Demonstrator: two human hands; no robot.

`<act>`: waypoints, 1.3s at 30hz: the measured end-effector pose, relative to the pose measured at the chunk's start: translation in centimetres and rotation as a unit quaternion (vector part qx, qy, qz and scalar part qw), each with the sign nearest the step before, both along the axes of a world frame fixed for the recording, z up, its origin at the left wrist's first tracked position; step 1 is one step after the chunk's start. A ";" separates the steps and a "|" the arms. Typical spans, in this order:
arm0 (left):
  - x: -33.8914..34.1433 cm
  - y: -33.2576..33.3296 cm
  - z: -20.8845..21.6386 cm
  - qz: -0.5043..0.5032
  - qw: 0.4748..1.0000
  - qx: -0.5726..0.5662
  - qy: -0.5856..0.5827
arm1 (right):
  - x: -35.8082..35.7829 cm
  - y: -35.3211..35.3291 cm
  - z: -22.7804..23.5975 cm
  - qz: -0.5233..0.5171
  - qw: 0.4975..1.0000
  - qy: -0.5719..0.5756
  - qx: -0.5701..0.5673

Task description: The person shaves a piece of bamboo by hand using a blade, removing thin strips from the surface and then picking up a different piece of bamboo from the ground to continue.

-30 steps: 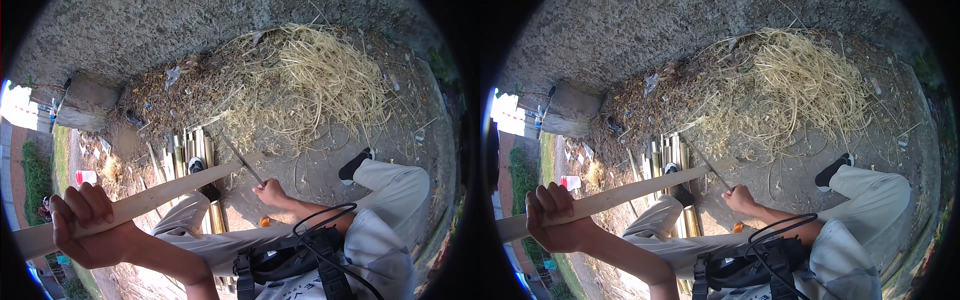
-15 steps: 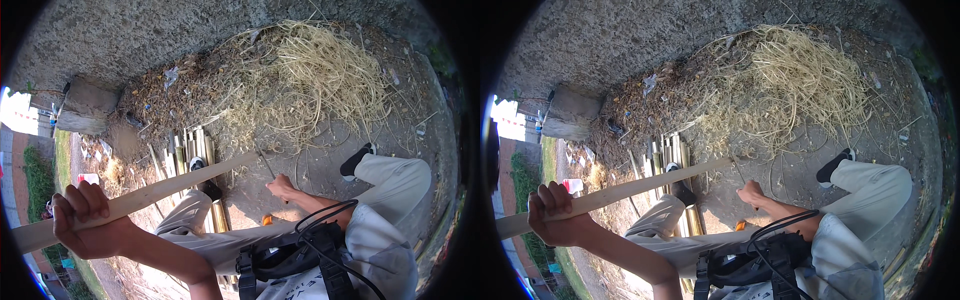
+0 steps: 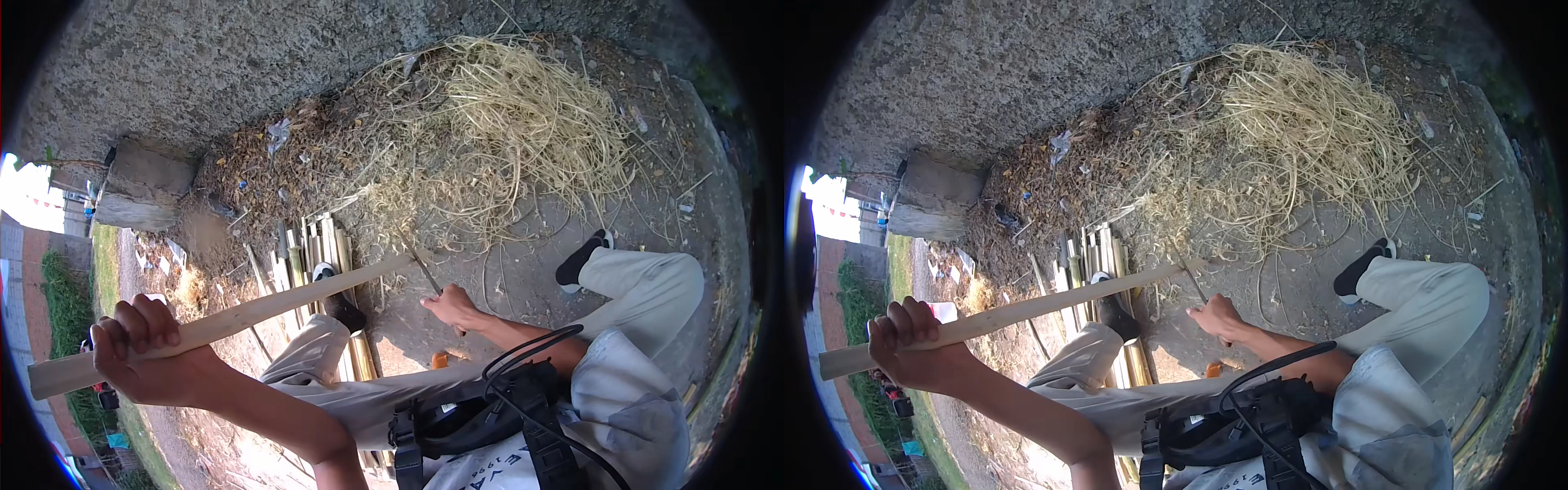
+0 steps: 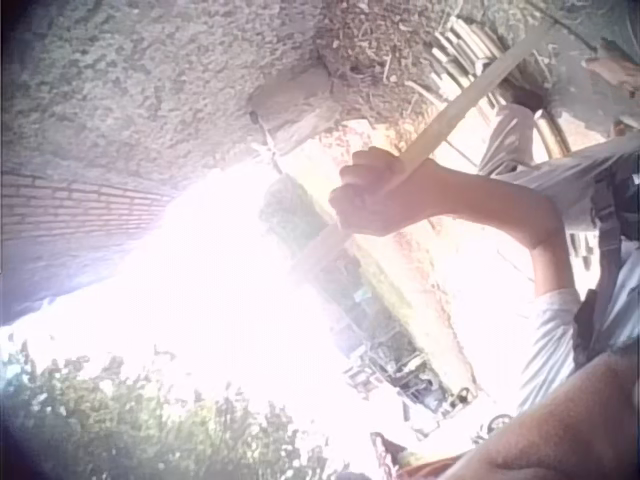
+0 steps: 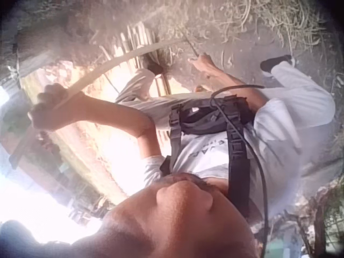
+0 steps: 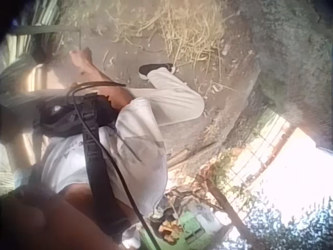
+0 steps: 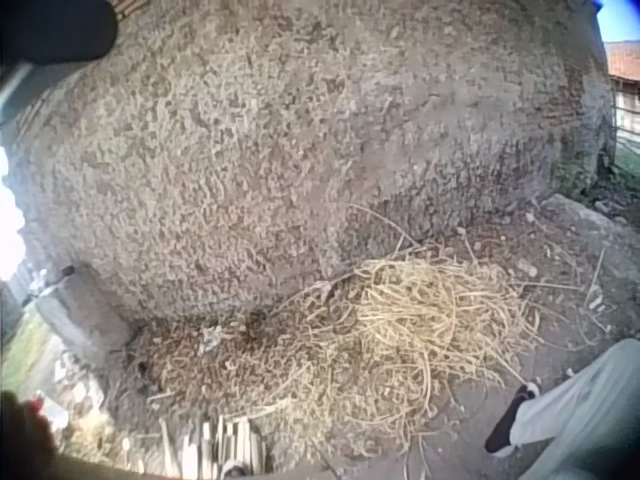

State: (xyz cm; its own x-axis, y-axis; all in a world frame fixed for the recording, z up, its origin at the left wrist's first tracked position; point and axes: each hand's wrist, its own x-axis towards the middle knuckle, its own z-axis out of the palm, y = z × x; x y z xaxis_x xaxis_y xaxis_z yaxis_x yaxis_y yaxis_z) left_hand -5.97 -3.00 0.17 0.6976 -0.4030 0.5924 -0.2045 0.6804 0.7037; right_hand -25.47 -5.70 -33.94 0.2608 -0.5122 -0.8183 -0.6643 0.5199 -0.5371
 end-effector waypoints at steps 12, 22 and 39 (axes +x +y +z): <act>-2.0 -1.0 -0.7 0.060 0.997 0.002 -0.047 | 0.6 1.8 -3.3 0.006 0.977 -0.064 -0.206; -0.5 0.6 -0.8 -0.241 0.963 0.010 -0.118 | 2.8 1.0 7.1 -0.007 0.887 -0.288 -0.361; -3.3 0.9 -1.4 -0.077 0.993 -0.011 -0.094 | 1.8 1.8 7.8 -0.012 0.887 -0.266 -0.378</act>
